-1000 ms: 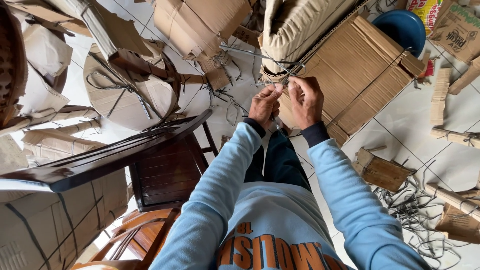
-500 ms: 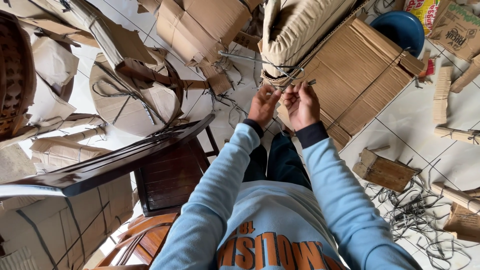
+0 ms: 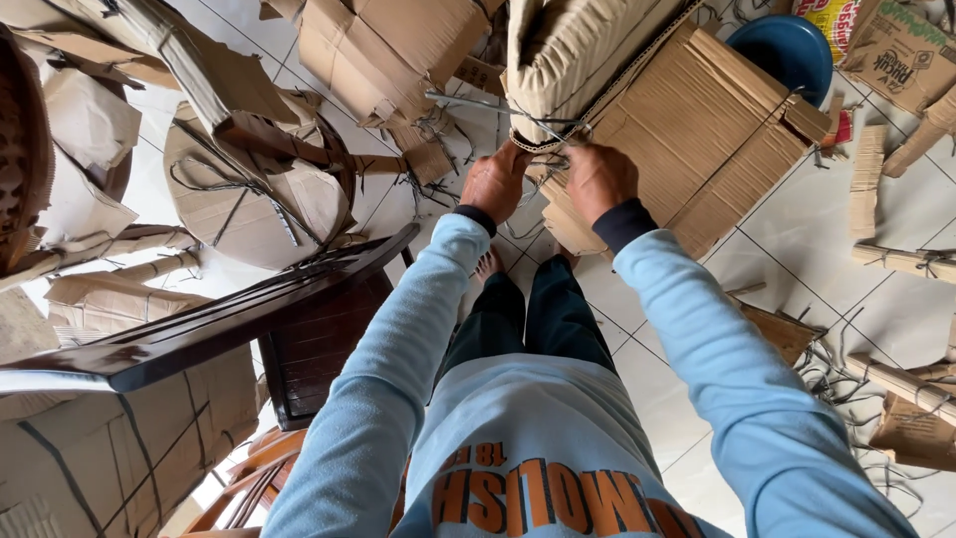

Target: The person ties bundles of flattened cardboard with wire. They wrap the wire around the bundles, twist the ends to secure them, and repeat the process on multiple bundles.

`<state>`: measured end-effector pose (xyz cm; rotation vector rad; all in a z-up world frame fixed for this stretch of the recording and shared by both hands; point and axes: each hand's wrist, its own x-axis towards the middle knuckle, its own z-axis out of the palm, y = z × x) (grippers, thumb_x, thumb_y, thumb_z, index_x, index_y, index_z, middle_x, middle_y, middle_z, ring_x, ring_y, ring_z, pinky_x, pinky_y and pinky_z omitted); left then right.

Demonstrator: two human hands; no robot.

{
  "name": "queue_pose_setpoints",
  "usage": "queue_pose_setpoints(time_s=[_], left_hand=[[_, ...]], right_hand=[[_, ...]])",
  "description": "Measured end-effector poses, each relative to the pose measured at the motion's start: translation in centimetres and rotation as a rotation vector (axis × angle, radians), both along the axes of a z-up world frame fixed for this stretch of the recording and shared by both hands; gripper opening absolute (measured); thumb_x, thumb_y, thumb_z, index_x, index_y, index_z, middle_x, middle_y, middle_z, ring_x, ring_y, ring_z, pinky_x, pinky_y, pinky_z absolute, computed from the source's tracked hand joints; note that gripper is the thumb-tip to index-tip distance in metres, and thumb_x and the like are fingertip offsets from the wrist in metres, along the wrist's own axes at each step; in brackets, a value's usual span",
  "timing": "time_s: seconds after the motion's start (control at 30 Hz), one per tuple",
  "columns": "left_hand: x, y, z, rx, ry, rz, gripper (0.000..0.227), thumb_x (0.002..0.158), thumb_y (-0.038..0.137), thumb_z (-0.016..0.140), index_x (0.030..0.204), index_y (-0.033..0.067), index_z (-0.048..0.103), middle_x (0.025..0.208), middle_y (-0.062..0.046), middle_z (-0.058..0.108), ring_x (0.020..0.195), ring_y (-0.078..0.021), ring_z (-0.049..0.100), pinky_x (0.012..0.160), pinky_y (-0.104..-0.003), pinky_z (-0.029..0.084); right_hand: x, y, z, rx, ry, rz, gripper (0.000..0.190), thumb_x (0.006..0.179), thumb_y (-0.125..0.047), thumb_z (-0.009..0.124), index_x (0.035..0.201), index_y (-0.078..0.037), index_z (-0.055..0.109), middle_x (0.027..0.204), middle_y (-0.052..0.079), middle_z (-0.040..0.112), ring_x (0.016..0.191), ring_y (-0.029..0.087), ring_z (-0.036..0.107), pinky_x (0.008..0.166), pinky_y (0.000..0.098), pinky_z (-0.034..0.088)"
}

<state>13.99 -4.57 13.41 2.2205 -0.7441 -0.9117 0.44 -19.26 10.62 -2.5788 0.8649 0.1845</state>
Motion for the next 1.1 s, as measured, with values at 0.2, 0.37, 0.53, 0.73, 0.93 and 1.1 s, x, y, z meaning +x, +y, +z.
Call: queue_pose_setpoints(time_s=[0.2,0.37,0.53,0.73,0.93,1.1], left_hand=[[-0.2,0.0,2.0,-0.012,-0.033,-0.058,0.011,0.103,0.028,0.056,0.102,0.0176,0.060,0.089,-0.015,0.076,0.092,-0.0409,0.073,0.080,-0.054,0.058],[-0.2,0.0,0.2,-0.037,-0.038,-0.016,0.014,0.103,0.024,0.053,0.103,0.0143,0.064,0.088,-0.016,0.076,0.090,-0.0400,0.073,0.080,-0.052,0.058],[-1.7,0.8,0.0,-0.050,0.070,0.125,0.017,0.098,0.025,0.058,0.103,0.0117,0.068,0.092,-0.020,0.075,0.098,-0.0440,0.070,0.082,-0.057,0.055],[-2.6,0.4,-2.6,-0.087,0.269,0.354,0.023,0.098,0.034,0.063,0.110,0.0174,0.073,0.084,-0.008,0.078,0.090,-0.0276,0.073,0.084,-0.045,0.055],[-2.6,0.2,-3.7,-0.053,0.231,0.372,0.018,0.093,0.034,0.069,0.103,0.0198,0.077,0.073,-0.006,0.076,0.079,-0.0263,0.072,0.077,-0.042,0.054],[-2.9,0.1,-2.0,-0.089,0.271,0.424,0.018,0.094,0.031,0.069,0.106,0.0176,0.075,0.072,-0.004,0.075,0.078,-0.0221,0.071,0.078,-0.039,0.054]], right_hand=[[0.7,-0.5,3.6,-0.015,-0.205,0.247,0.043,0.104,-0.038,0.061,0.068,-0.015,0.061,0.060,0.012,0.064,0.067,0.039,0.071,0.054,0.0464,0.056],[-0.1,-2.9,5.3,0.019,-0.269,0.337,0.038,0.104,-0.029,0.062,0.069,-0.016,0.067,0.064,0.012,0.069,0.067,0.036,0.073,0.060,0.0453,0.060],[-1.7,0.0,4.7,0.239,-0.323,0.097,0.044,0.106,-0.025,0.058,0.065,-0.014,0.049,0.056,0.014,0.060,0.061,0.036,0.068,0.056,0.0424,0.052],[-2.8,3.3,3.9,0.408,-0.417,-0.377,0.045,0.105,-0.039,0.066,0.073,-0.009,0.057,0.066,0.016,0.063,0.076,0.038,0.070,0.062,0.0481,0.052],[-2.7,4.3,3.5,0.521,-0.642,-0.511,0.034,0.113,-0.028,0.055,0.088,-0.008,0.065,0.068,0.011,0.064,0.065,0.022,0.064,0.056,0.0335,0.051],[-2.4,5.3,10.0,1.324,-0.739,-0.714,0.027,0.110,-0.023,0.049,0.125,-0.010,0.067,0.055,-0.007,0.029,0.037,0.002,0.033,0.034,0.0136,0.027]])
